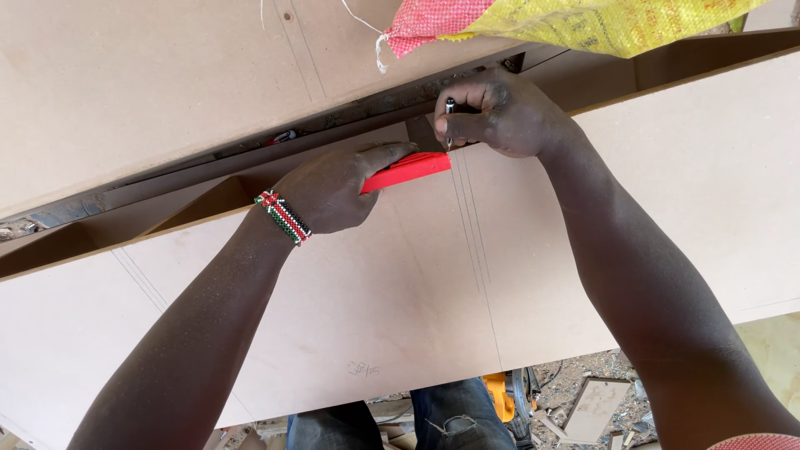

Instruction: The person uses a metal ruler and a pencil to draw straight lines on a large piece of light-colored wood. They reposition the ruler multiple times to mark several parallel lines across the surface of the board.

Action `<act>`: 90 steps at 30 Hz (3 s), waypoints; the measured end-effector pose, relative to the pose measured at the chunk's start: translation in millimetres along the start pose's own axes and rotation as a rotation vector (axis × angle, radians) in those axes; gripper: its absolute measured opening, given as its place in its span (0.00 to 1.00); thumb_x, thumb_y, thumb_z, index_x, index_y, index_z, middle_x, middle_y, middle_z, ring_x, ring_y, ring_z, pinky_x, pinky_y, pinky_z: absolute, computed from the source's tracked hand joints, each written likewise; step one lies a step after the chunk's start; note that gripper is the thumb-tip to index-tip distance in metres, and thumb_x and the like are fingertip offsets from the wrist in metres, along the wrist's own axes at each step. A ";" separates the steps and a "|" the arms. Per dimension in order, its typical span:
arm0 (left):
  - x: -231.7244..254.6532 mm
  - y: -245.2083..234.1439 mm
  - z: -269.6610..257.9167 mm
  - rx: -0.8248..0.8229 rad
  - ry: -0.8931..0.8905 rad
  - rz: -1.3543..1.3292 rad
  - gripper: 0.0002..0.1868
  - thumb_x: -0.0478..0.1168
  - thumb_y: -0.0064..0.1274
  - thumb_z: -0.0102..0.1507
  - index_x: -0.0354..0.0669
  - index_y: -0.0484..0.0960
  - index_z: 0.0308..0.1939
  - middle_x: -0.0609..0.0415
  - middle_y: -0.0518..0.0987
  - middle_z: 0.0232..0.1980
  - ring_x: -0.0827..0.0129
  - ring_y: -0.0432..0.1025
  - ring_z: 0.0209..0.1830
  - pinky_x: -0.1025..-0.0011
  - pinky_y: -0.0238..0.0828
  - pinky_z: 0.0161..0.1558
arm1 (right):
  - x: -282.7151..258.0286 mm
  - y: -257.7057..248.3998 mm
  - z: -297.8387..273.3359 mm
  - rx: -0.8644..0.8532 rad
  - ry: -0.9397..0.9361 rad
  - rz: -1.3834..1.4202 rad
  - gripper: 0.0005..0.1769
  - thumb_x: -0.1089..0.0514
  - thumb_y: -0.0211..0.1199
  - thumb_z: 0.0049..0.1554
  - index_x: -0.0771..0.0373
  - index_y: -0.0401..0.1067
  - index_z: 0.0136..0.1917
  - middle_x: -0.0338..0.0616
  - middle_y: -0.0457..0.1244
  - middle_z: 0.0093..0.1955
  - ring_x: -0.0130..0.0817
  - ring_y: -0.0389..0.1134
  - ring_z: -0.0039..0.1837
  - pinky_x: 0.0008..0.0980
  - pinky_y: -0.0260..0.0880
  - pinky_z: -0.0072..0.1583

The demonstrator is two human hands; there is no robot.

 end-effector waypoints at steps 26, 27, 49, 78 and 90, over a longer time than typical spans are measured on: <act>0.7 -0.1 2.8 -0.025 -0.038 -0.017 0.41 0.32 0.39 0.57 0.58 0.62 0.77 0.51 0.79 0.66 0.48 0.77 0.45 0.57 0.73 0.40 | -0.7 -2.7 5.5 -0.043 0.106 -0.075 0.11 0.49 0.59 0.61 0.52 0.77 0.41 0.30 0.69 0.36 0.19 0.68 0.40 0.24 0.64 0.46; -0.3 0.9 3.3 -0.026 -0.036 -0.018 0.41 0.32 0.39 0.57 0.58 0.62 0.77 0.51 0.79 0.66 0.48 0.77 0.45 0.57 0.73 0.40 | 0.7 -2.5 5.5 -0.043 0.107 -0.075 0.11 0.49 0.59 0.61 0.52 0.77 0.41 0.30 0.69 0.36 0.19 0.68 0.40 0.24 0.64 0.46; 6.9 -3.7 1.9 -0.043 -0.084 -0.043 0.39 0.33 0.39 0.59 0.60 0.62 0.77 0.55 0.80 0.65 0.50 0.77 0.44 0.58 0.73 0.39 | 7.2 5.3 2.6 0.110 0.082 -0.003 0.06 0.57 0.60 0.59 0.54 0.74 0.40 0.29 0.65 0.35 0.20 0.61 0.40 0.25 0.60 0.44; 21.6 -7.8 20.8 -0.163 -0.145 0.029 0.49 0.27 0.39 0.53 0.63 0.58 0.79 0.49 0.78 0.64 0.46 0.76 0.32 0.54 0.69 0.30 | 10.2 -2.0 3.9 0.159 0.075 0.116 0.06 0.60 0.58 0.45 0.61 0.71 0.28 0.36 0.60 0.23 0.20 0.58 0.29 0.22 0.56 0.36; 20.5 -6.4 20.2 -0.124 -0.084 0.002 0.48 0.26 0.38 0.52 0.59 0.60 0.78 0.48 0.76 0.68 0.44 0.78 0.41 0.54 0.73 0.36 | 10.0 0.8 4.2 0.149 0.180 0.024 0.08 0.56 0.56 0.48 0.56 0.74 0.31 0.34 0.64 0.26 0.21 0.62 0.31 0.24 0.60 0.39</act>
Point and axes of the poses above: each hand's wrist, its own z-axis towards the middle knuckle, its own y-axis out of the palm, x = y × z, the point moved 2 cm from there along z, towards the middle knuckle
